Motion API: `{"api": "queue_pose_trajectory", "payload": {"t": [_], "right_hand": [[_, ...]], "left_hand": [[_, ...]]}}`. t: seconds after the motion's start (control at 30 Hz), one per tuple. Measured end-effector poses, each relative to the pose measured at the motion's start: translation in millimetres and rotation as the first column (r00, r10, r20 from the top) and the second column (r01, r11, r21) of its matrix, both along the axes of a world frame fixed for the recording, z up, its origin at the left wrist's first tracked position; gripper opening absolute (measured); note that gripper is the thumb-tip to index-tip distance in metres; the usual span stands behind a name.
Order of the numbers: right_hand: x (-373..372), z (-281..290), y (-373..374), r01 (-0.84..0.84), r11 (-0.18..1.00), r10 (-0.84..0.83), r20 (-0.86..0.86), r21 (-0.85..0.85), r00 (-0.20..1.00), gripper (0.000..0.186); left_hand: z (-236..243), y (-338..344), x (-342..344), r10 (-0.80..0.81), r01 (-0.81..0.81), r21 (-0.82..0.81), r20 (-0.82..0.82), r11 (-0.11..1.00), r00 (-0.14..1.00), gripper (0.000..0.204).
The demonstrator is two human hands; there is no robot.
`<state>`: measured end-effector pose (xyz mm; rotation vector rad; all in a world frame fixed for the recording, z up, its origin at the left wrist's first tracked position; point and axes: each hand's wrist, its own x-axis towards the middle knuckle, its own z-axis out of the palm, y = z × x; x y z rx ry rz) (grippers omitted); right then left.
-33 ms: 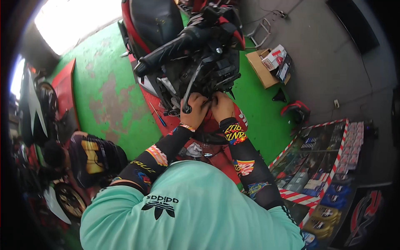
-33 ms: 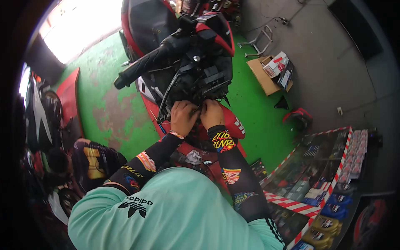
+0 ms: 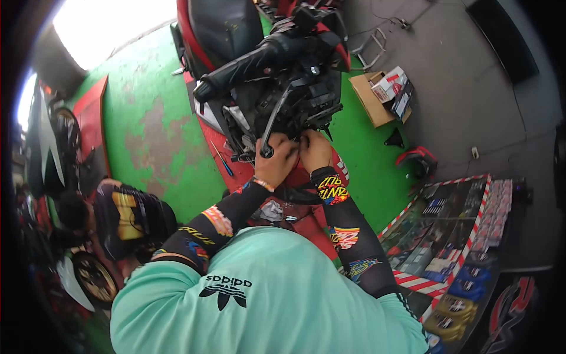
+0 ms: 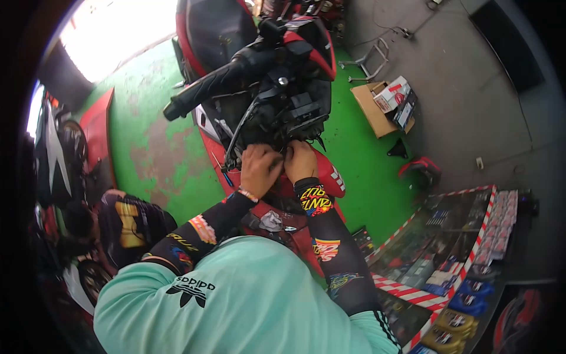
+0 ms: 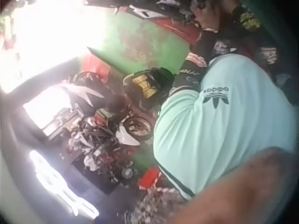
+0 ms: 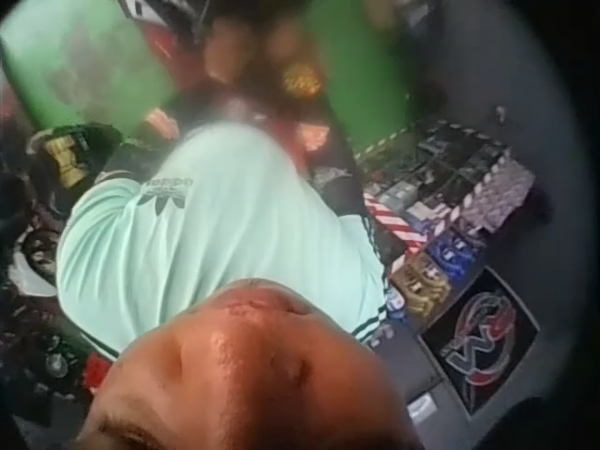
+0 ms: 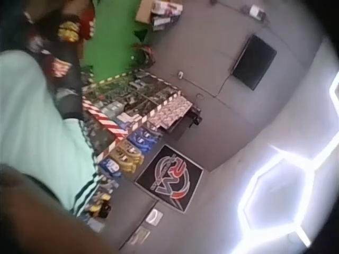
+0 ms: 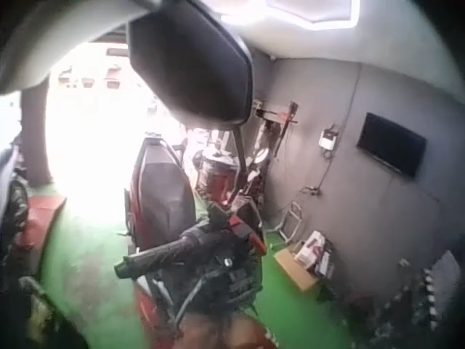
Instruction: Repairing and taping electrical wiring on a motorcycle.
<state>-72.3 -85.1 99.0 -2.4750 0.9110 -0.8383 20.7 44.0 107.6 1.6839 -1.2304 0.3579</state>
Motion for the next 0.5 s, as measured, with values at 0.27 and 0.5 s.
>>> {"api": "queue_pose_trajectory", "payload": {"t": [0.27, 0.5], "right_hand": [[-1.8, 27.7, -23.4, -0.095, 0.992, 0.113, -0.259, 0.079, 0.959, 0.02], [1.4, 62.6, -17.1, -0.15, 0.984, 0.087, -0.475, -0.094, 0.876, 0.022]], "left_hand": [[-70.8, -13.3, -48.4, -0.066, 0.072, -0.028, -0.798, 0.997, 0.6, 0.035], [-62.4, -59.9, -52.7, 0.09, -0.146, 0.013, -0.841, 0.989, 0.533, 0.02]]}}
